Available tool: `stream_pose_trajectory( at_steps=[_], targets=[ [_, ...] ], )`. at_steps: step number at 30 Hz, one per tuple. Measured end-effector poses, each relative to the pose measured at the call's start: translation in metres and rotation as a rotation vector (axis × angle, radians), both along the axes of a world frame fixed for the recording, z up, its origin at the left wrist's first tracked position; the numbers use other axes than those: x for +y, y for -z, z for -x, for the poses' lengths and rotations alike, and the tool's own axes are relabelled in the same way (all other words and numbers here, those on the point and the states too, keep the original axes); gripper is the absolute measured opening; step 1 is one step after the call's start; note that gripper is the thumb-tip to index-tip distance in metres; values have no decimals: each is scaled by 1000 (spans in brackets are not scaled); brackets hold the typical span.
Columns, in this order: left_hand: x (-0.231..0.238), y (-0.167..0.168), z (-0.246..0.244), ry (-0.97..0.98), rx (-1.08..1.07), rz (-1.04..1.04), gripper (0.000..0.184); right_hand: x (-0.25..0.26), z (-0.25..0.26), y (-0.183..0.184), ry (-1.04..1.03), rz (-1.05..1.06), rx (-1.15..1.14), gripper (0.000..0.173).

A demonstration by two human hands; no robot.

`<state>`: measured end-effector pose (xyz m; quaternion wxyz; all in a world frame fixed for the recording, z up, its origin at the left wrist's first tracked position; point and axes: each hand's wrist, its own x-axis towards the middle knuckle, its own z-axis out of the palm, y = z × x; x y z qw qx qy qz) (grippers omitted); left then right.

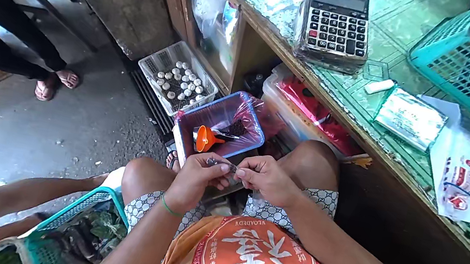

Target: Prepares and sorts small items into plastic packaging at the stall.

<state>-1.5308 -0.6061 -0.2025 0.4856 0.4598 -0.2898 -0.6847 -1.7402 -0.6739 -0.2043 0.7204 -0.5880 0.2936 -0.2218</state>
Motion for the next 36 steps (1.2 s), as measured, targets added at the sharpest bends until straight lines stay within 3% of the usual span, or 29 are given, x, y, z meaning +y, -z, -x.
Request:
stream_pose_trajectory(
  at_steps=[3, 8, 13, 16, 20, 30, 34, 36],
  targets=[
    [-1, 0, -1, -56, -26, -4, 10, 1, -1, 4, 16, 21, 30, 16],
    [0, 4, -3, -64, -14, -8, 18, 2, -5, 4, 111, 0, 39, 13],
    [-9, -2, -9, -91, -54, -97, 38, 5, -9, 5, 107, -127, -46, 17],
    [-12, 2, -20, -69, -30, -22, 26, 5, -7, 8, 131, -200, -119, 17],
    [-17, 3, -17, -108, -88, 17, 12, 7, -4, 13, 106, -202, -41, 15],
    [-26, 13, -14, -206, -103, -58, 27, 9, -11, 25, 167, -238, -14, 12],
    [-20, 14, -14, -167, -13, -75, 42, 10, -14, 25, 203, -273, -29, 12],
    [-16, 20, -11, -152, -10, -31, 36, 11, -16, 27, 203, -276, -36, 12]
  ],
)
